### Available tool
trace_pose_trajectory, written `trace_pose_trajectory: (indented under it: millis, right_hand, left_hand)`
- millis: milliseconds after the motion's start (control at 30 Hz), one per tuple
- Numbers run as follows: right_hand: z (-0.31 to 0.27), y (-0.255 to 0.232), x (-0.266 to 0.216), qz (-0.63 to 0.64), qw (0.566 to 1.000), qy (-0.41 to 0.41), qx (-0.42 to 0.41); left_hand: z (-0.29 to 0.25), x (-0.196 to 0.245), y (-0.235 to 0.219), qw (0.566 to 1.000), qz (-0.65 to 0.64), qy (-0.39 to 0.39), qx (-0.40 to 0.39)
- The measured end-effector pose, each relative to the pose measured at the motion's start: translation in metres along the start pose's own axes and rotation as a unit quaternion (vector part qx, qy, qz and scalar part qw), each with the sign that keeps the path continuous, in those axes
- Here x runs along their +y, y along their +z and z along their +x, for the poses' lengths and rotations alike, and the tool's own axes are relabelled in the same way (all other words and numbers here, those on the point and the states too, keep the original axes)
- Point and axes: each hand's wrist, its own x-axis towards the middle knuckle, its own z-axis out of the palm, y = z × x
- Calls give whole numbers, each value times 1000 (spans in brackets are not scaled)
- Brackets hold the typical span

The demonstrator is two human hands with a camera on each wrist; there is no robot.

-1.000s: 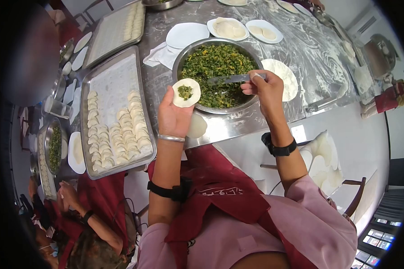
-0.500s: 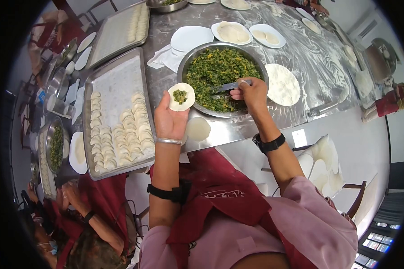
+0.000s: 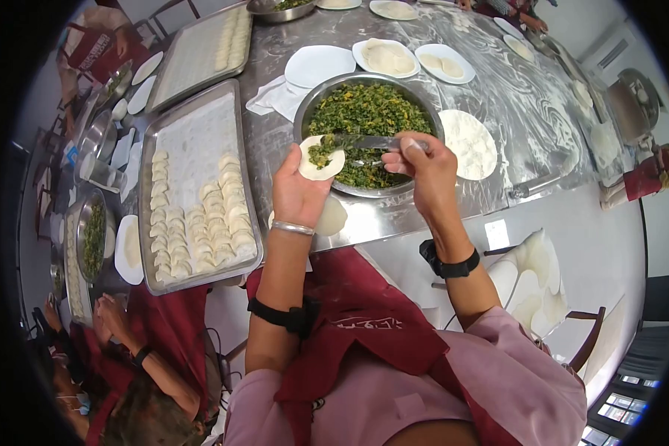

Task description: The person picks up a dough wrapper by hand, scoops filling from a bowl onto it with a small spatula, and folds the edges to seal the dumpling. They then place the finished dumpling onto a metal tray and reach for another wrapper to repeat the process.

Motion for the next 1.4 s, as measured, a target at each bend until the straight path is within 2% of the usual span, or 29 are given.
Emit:
trace_pose_trajectory:
  millis: [100,133,167,200,300,367,433,500,667,767,1067,1167,1300,1400]
  right_hand:
    - [-17,-1,12,-165,966,-182,-79]
    - [-19,-2,14,-245,918,-295,-100]
    - [-21,-5,16,-318,851,-401,-119]
    - [-22,-7,16,-385,765,-498,-135]
    - [-24,-10,11,-373,771,-490,-159]
    - [-24,-16,6,-296,866,-379,-135]
    - [-24,-19,-2,-199,943,-248,-99]
    - [-24,-19,-15,-84,990,-98,-50]
    - [-10,-23,-7,-12,998,62,-24]
    - [-5,-27,7,-23,996,83,-7]
    - [-11,-24,-6,-16,997,68,-21]
    - [-11,-26,5,-24,995,80,-55]
    - [-11,-32,-9,-22,1000,-10,-8]
    - [-9,-40,-9,-157,982,-98,-29]
  left_hand:
    - [-1,0,4,1000,2,-2,-7]
    - [-2,1,6,1000,4,-3,-6]
    - [-2,1,7,1000,8,-4,-7]
    - [-3,2,7,1000,12,-6,-8]
    - [-6,1,7,1000,17,-17,-2]
    - [-8,-1,5,1000,16,-23,-6]
    - [-12,-4,1,999,16,-28,-20]
    - [-19,-6,4,999,25,-37,-18]
    - [-32,-12,8,998,28,-52,-14]
    - [-38,-11,9,998,36,-53,-26]
    - [-39,-12,-5,996,61,-49,-38]
    - [-39,-13,-6,996,55,-52,-41]
    - [-40,-9,-9,997,55,-47,-26]
    - [-41,-9,-10,997,56,-48,-19]
